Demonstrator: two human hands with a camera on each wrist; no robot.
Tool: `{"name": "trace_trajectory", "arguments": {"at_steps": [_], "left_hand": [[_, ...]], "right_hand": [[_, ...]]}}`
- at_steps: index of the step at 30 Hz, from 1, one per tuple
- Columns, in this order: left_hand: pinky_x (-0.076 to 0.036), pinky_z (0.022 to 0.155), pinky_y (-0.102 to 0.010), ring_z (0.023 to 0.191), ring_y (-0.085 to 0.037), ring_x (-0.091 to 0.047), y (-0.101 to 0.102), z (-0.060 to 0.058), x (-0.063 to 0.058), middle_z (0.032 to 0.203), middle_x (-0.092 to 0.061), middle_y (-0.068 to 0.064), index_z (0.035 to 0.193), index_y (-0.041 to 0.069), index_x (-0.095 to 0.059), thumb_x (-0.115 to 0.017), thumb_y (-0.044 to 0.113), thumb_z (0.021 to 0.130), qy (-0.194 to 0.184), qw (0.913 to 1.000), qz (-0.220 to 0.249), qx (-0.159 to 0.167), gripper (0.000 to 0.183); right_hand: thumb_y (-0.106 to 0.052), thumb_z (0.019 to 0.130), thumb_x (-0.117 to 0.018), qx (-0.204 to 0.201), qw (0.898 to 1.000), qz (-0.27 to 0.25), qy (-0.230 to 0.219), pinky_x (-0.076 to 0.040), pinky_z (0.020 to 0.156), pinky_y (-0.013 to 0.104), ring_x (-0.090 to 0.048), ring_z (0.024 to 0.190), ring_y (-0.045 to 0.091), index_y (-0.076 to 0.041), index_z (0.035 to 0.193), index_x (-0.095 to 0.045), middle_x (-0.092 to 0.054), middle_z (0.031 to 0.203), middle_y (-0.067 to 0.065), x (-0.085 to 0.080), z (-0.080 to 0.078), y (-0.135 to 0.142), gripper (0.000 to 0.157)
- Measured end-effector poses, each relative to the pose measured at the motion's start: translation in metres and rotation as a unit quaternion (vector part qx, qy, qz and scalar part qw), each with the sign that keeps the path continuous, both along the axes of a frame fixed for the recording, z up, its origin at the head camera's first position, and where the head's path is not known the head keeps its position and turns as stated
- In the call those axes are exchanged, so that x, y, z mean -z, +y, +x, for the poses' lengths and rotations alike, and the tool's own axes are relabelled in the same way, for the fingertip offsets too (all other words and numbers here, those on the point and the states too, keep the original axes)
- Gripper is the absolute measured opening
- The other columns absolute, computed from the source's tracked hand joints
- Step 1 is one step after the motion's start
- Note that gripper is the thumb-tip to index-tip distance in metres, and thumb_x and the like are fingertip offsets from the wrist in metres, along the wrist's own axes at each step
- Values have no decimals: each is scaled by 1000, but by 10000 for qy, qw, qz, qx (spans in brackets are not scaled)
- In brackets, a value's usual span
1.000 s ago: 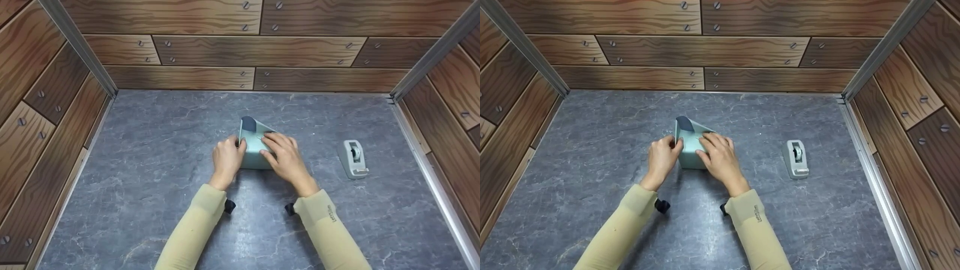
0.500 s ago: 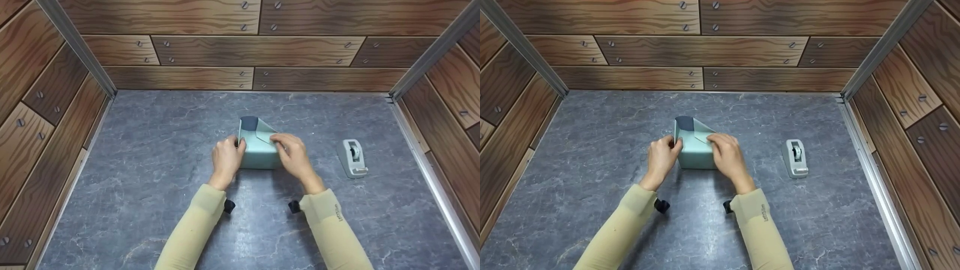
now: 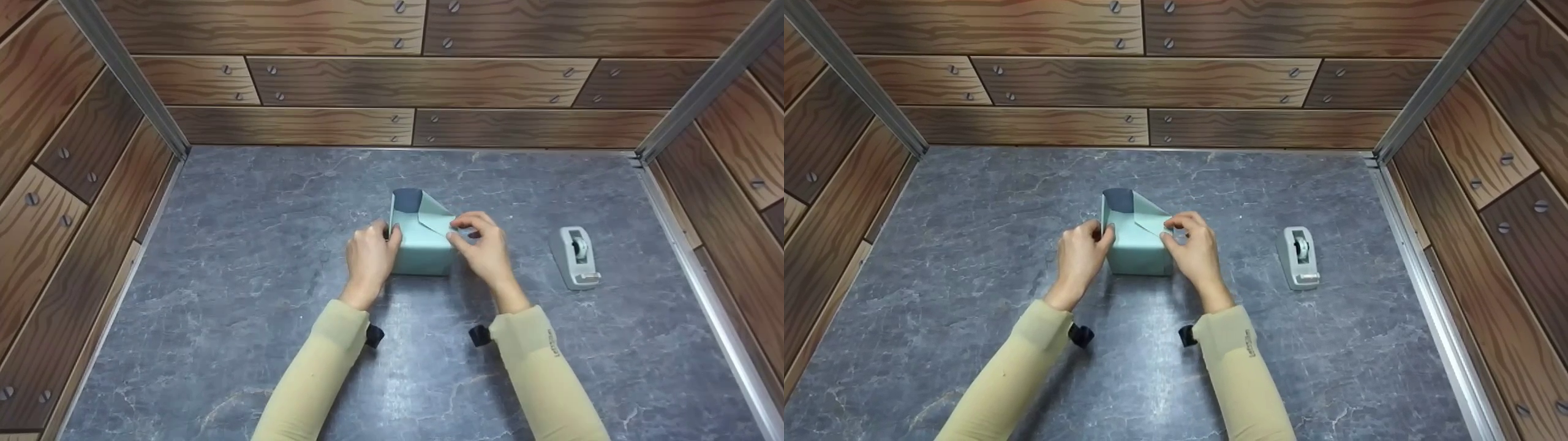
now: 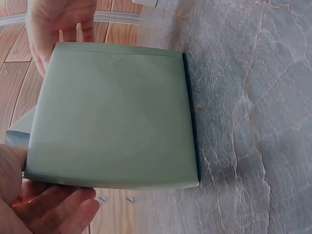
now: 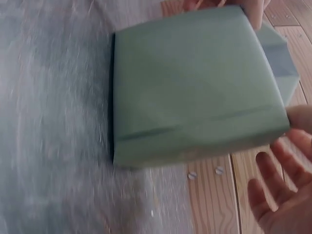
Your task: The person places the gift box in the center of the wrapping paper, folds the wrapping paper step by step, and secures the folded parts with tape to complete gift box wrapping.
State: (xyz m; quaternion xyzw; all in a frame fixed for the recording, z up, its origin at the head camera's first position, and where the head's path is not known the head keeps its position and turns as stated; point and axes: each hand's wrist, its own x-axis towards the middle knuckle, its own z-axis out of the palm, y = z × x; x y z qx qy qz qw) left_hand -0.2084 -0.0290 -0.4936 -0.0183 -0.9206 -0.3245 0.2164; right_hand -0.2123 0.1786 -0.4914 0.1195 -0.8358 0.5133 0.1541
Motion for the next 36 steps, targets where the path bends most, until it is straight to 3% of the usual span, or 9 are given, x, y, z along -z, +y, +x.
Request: {"name": "trace_trajectory", "arguments": {"at_steps": [4, 8, 12, 19, 24, 29, 32, 36], "left_hand": [[-31, 38, -29, 38, -14, -40, 0, 0, -1, 48, -46, 4, 55, 17, -46, -58, 27, 86, -1, 10000, -6, -11, 35], [-34, 39, -32, 40, -15, -43, 0, -1, 0, 50, -49, 3, 56, 17, -47, -59, 28, 86, 41, 10000, -59, -35, 34], [-37, 40, -33, 42, -16, -47, 0, -1, 0, 51, -51, 2, 57, 17, -49, -59, 28, 85, 60, 10000, -68, -37, 32], [-35, 39, -31, 40, -15, -45, 0, -1, 1, 50, -50, 3, 57, 16, -50, -59, 27, 85, 60, 10000, -30, 6, 32], [-34, 40, -32, 40, -15, -44, 0, -1, 1, 50, -49, 3, 57, 16, -50, -58, 28, 86, 24, 10000, -37, -33, 32], [-34, 39, -31, 40, -15, -43, 0, -1, 1, 49, -49, 3, 57, 16, -50, -59, 27, 86, 72, 10000, -24, -22, 32], [-33, 39, -30, 39, -15, -41, 0, 0, 1, 48, -48, 3, 56, 16, -49, -59, 25, 86, 133, 9999, 6, -3, 33], [-33, 39, -30, 40, -14, -42, 1, 0, 1, 49, -48, 3, 55, 17, -48, -59, 26, 85, 155, 9999, -2, -45, 33]], "right_hand": [[-12, 74, -75, 406, 9986, -168, -282, -43, 74, 45, -55, 86, 19, -7, 85, -67, -57, 92, 3, -3, -4, -11, 15], [-16, 70, -79, 906, 9946, -149, -491, -41, 75, 40, -51, 82, 21, -7, 78, -65, -54, 88, 4, -6, -7, -23, 18], [-21, 67, -81, 1354, 9887, 57, -648, -39, 74, 34, -49, 80, 22, -6, 73, -61, -51, 87, 5, -8, -8, -34, 25], [-35, 67, -80, 1834, 9765, 660, -917, -37, 67, 37, -45, 77, 22, -9, 71, -56, -47, 88, 4, -12, -9, -48, 36], [-36, 69, -78, 1794, 9768, 710, -930, -38, 68, 37, -45, 78, 21, -10, 72, -58, -46, 90, 4, -10, -10, -50, 33], [-25, 74, -75, 1560, 9843, 507, -653, -37, 73, 35, -47, 79, 20, -11, 77, -70, -49, 88, 4, -7, -9, -42, 15], [-13, 75, -72, 1240, 9906, 316, -493, -39, 73, 33, -49, 81, 18, -9, 83, -73, -51, 89, 4, -6, -8, -33, 9], [2, 77, -66, 535, 9971, -178, -518, -45, 72, 32, -53, 90, 21, 0, 92, -71, -55, 97, 11, -16, 1, -21, 16]]}}
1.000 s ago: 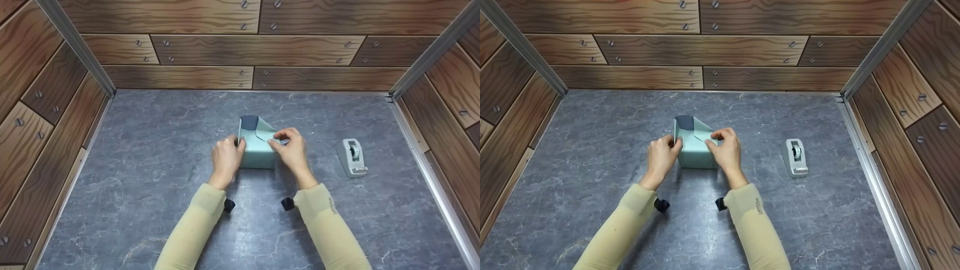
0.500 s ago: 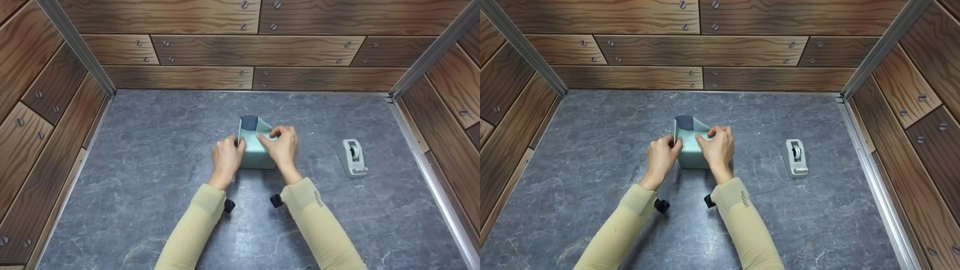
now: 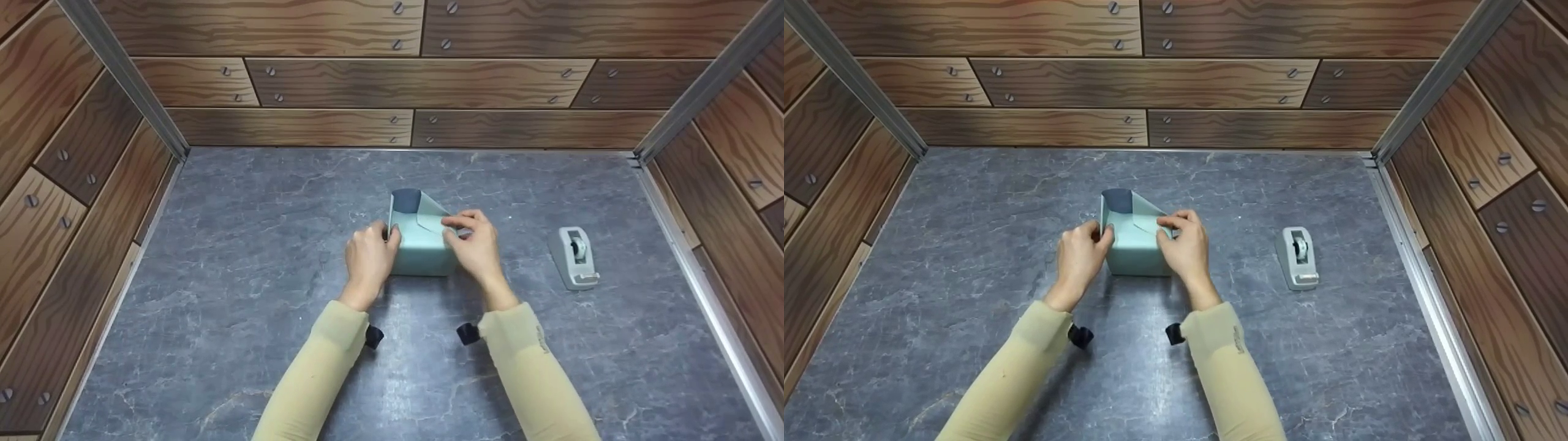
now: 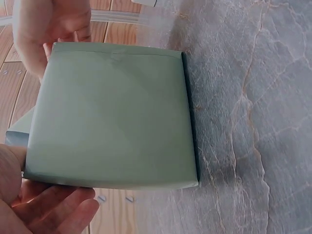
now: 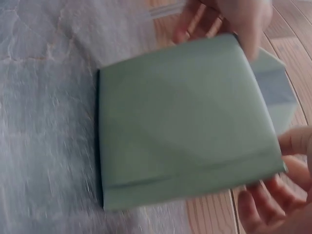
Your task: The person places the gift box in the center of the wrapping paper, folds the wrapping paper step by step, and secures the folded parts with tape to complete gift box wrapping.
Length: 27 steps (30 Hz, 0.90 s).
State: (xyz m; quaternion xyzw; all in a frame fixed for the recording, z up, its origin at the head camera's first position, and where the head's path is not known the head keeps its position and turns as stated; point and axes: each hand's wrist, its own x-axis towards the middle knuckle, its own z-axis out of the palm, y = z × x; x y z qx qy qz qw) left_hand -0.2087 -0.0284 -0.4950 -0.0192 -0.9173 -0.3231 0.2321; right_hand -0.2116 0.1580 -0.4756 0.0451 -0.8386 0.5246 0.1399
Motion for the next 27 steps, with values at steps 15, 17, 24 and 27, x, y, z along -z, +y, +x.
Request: {"name": "trace_trajectory", "arguments": {"at_steps": [15, 17, 24, 27], "left_hand": [[-32, 39, -31, 40, -16, -41, 0, 0, 0, 48, -46, 3, 55, 17, -46, -59, 26, 85, -64, 10000, 16, -10, 35], [-31, 39, -32, 40, -16, -41, 0, 0, 0, 47, -45, 3, 55, 16, -45, -59, 26, 85, -65, 10000, 5, -4, 35], [-34, 39, -31, 40, -15, -43, 0, 0, 1, 51, -50, 3, 58, 16, -52, -58, 28, 87, -121, 9999, 2, 67, 31], [-35, 38, -30, 39, -14, -44, 0, 0, 1, 54, -53, 2, 61, 16, -55, -57, 28, 88, -158, 9998, 9, 108, 29]], "right_hand": [[16, 76, -61, -1224, 9837, -1254, -407, -47, 78, 34, -51, 103, 38, 17, 102, -59, -52, 110, 29, -15, 13, 24, 26], [15, 75, -63, -1163, 9844, -1252, -420, -47, 79, 39, -51, 102, 40, 17, 102, -58, -52, 109, 29, -15, 11, 23, 28], [5, 79, -66, -1084, 9855, -1011, -826, -39, 87, 49, -46, 111, 41, 9, 121, -51, -51, 120, 23, -12, -4, 23, 45], [-4, 82, -66, -1156, 9828, -818, -1184, -42, 87, 43, -50, 110, 31, 3, 122, -54, -54, 119, 18, -4, -16, 26, 42]]}}
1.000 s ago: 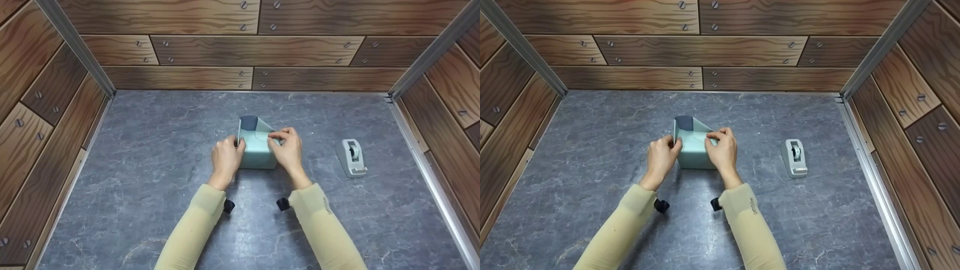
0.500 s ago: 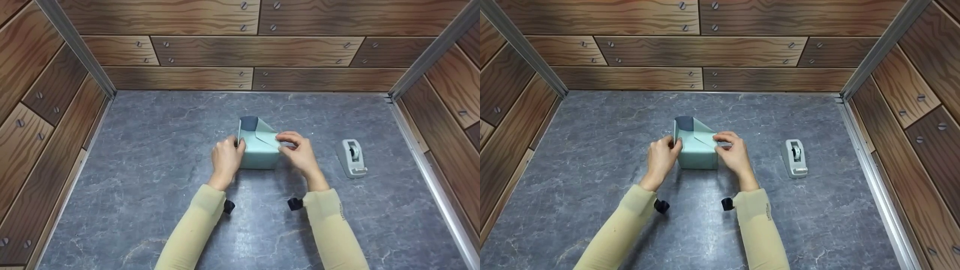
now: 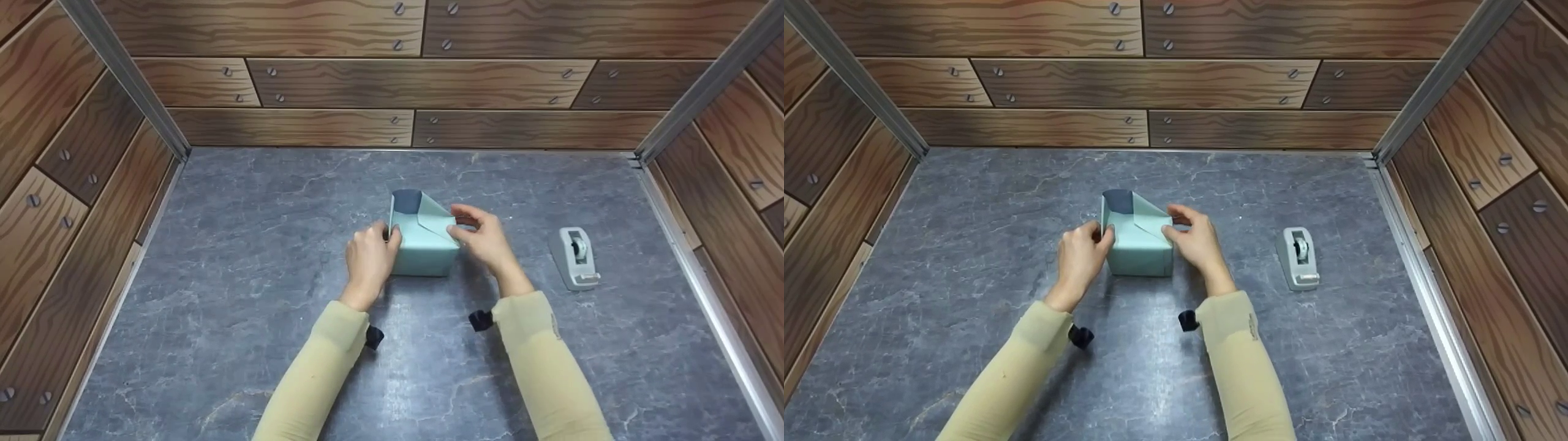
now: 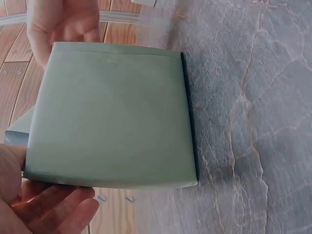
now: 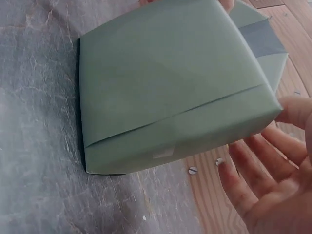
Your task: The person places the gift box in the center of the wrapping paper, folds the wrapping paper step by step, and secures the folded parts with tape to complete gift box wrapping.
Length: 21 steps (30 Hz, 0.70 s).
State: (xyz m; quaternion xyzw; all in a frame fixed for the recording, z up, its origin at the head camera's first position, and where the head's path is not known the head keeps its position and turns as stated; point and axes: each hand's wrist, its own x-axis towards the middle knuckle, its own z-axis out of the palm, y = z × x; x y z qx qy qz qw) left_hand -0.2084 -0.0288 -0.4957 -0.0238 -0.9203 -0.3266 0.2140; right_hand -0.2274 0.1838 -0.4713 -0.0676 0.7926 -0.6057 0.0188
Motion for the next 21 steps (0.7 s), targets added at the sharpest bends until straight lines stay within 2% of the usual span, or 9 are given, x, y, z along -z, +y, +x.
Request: {"name": "trace_trajectory", "arguments": {"at_steps": [3, 10, 16, 21], "left_hand": [[-34, 39, -31, 39, -14, -44, 0, 0, 0, 54, -53, 2, 60, 16, -55, -57, 28, 88, -2, 10000, -22, -9, 30], [-32, 39, -31, 40, -16, -42, 0, -1, -1, 51, -50, 3, 58, 17, -51, -58, 28, 86, 34, 10000, -6, -64, 32], [-31, 39, -30, 40, -16, -41, 0, -1, -1, 51, -48, 3, 57, 16, -50, -57, 28, 87, 4, 10000, 2, -43, 32], [-31, 39, -30, 40, -15, -40, 0, -1, -1, 50, -47, 3, 57, 17, -49, -57, 27, 87, 9, 10000, 1, -47, 33]], "right_hand": [[-11, 83, -67, -22, 9996, 122, -245, -45, 82, 34, -55, 103, 22, -2, 116, -61, -60, 113, 13, 6, -10, 2, 34], [-5, 84, -64, -42, 9999, -118, -28, -46, 71, 30, -57, 81, 21, 9, 100, -64, -63, 93, 17, -4, -15, -3, 21], [-13, 80, -70, 287, 9995, -104, 28, -44, 65, 24, -55, 75, 15, 3, 91, -69, -65, 85, 9, 12, -27, -1, 20], [-16, 80, -71, 412, 9987, 69, 293, -45, 66, 26, -56, 76, 18, 2, 90, -69, -65, 85, 11, 21, -31, -3, 21]]}}
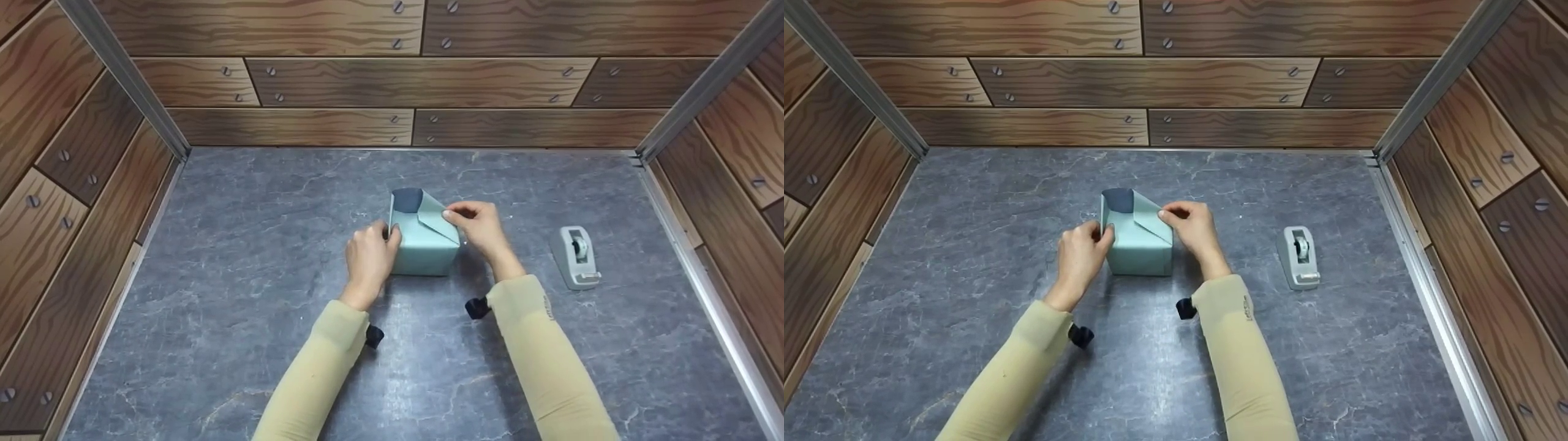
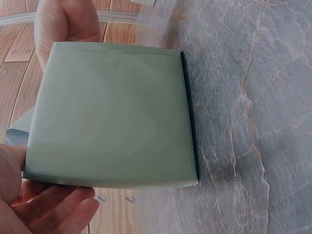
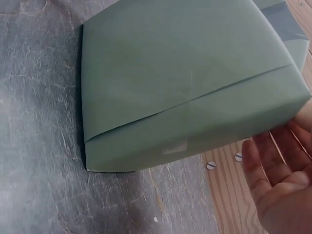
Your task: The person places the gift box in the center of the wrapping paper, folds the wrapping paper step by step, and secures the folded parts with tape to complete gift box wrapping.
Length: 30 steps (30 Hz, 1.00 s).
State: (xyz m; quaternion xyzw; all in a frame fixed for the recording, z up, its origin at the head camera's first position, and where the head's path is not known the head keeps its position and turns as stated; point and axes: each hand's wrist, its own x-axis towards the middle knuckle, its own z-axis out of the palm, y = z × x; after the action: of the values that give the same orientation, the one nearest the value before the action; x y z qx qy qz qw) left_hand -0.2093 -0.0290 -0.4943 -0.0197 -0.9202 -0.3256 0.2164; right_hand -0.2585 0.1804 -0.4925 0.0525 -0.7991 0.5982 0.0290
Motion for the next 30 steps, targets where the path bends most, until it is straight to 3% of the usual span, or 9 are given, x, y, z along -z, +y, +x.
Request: {"name": "trace_trajectory", "arguments": {"at_steps": [5, 11, 19, 22, 27, 30], "left_hand": [[-32, 39, -31, 40, -16, -41, 0, 0, 0, 50, -48, 2, 56, 16, -49, -58, 27, 86, 56, 10000, -21, 16, 33], [-34, 40, -31, 42, -16, -44, -1, 0, 1, 52, -51, 3, 58, 16, -52, -59, 28, 86, 21, 10000, -56, -80, 31], [-34, 40, -32, 42, -16, -44, 0, 0, 1, 52, -50, 3, 56, 16, -50, -59, 28, 85, 74, 9999, -84, -112, 32], [-34, 40, -33, 42, -17, -44, 0, -1, 0, 51, -50, 3, 56, 16, -49, -59, 28, 85, 70, 9999, -71, -102, 33], [-35, 41, -34, 42, -18, -45, 0, -1, 1, 51, -50, 2, 56, 17, -49, -59, 28, 85, 92, 9999, -82, -76, 33], [-35, 41, -34, 42, -18, -45, 0, -1, 1, 51, -50, 2, 57, 17, -49, -59, 28, 85, 104, 9999, -78, -65, 32]], "right_hand": [[-13, 80, -71, 0, 10000, -46, -31, -44, 65, 24, -54, 75, 17, 2, 88, -68, -64, 84, 11, -5, 2, -3, 17], [-1, 81, -66, -163, 9995, -201, 196, -43, 64, 25, -55, 74, 19, 10, 91, -66, -63, 85, 19, -27, 12, -12, 14], [-13, 79, -72, 112, 9993, 59, 353, -45, 64, 26, -56, 74, 19, -1, 88, -69, -64, 82, 10, -8, -1, -11, 16], [-14, 79, -71, 92, 9993, 121, 345, -44, 63, 24, -56, 73, 18, 1, 88, -69, -64, 81, 11, -16, 1, -14, 18], [-1, 80, -67, -21, 9984, 70, 566, -43, 63, 24, -55, 72, 21, 10, 87, -66, -63, 81, 20, -38, 13, -22, 13], [0, 81, -65, -101, 9969, 178, 754, -41, 63, 25, -53, 72, 22, 11, 87, -63, -61, 80, 21, -41, 16, -25, 13]]}}
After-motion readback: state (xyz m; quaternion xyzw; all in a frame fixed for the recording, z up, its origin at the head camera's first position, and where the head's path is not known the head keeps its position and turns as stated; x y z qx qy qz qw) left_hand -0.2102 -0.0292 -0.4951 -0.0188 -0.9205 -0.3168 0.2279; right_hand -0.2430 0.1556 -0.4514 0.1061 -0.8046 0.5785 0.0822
